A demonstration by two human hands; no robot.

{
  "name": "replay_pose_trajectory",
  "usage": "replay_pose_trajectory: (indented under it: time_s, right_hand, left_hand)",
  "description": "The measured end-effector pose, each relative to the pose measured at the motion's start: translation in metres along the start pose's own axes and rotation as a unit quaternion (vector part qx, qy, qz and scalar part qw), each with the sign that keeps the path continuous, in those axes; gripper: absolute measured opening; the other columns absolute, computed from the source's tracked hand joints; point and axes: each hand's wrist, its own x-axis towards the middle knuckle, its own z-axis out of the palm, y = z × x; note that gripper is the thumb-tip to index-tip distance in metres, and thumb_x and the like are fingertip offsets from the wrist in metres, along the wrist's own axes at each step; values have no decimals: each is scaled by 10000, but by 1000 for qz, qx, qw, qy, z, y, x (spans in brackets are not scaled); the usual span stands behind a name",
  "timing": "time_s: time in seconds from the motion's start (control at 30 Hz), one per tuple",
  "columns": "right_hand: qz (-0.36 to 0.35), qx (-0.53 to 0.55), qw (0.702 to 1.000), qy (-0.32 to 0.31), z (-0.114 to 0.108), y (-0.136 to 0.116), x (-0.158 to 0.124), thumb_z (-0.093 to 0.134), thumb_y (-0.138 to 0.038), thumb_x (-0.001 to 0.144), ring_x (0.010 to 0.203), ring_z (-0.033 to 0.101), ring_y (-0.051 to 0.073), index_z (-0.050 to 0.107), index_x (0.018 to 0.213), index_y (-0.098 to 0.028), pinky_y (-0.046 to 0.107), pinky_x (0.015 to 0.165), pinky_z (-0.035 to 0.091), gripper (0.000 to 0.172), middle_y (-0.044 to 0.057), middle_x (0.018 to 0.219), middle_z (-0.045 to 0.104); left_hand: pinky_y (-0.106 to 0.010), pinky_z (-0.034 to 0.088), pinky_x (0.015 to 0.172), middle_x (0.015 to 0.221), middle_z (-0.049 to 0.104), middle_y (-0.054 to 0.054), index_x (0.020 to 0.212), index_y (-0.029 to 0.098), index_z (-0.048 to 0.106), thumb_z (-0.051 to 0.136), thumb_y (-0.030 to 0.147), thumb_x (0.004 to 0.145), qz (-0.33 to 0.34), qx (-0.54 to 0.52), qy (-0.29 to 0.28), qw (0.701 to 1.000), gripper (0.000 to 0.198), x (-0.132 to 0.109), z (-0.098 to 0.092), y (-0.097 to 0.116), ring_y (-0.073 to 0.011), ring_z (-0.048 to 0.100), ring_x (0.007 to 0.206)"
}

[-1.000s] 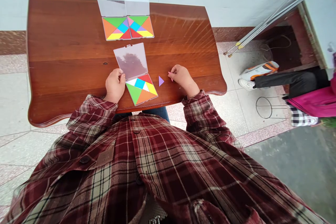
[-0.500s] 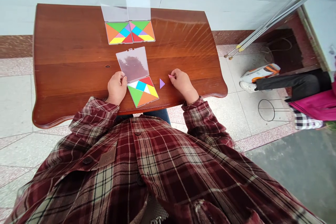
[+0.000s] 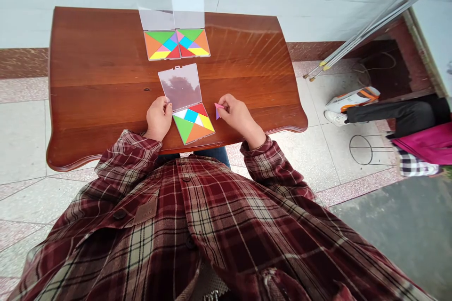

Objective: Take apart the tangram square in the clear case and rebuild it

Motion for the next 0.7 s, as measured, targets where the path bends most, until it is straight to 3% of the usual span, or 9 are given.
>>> replay_pose_trajectory:
  time_s: [0.23, 0.7]
  right_hand:
    - [-42, 14, 998, -40, 19, -13, -6, 483, -281, 840, 605, 449, 123, 460, 852, -223, 257, 616, 342, 64, -28, 689, 536]
    - [-60, 25, 997, -50, 27, -24, -11, 466, -238, 836, 567, 404, 123, 507, 869, -216, 262, 663, 354, 57, -51, 634, 472]
  left_hand:
    - [-338, 501, 814, 846, 637, -55, 922, 199, 543, 480, 322, 854, 3, -11, 5, 1000, 154, 0, 0, 1, -189, 625, 794]
    - [-331, 503, 823, 834, 639, -43, 927, 207, 564, 496, 329, 862, 3, -24, 6, 1000, 154, 0, 2, -2, -184, 626, 806]
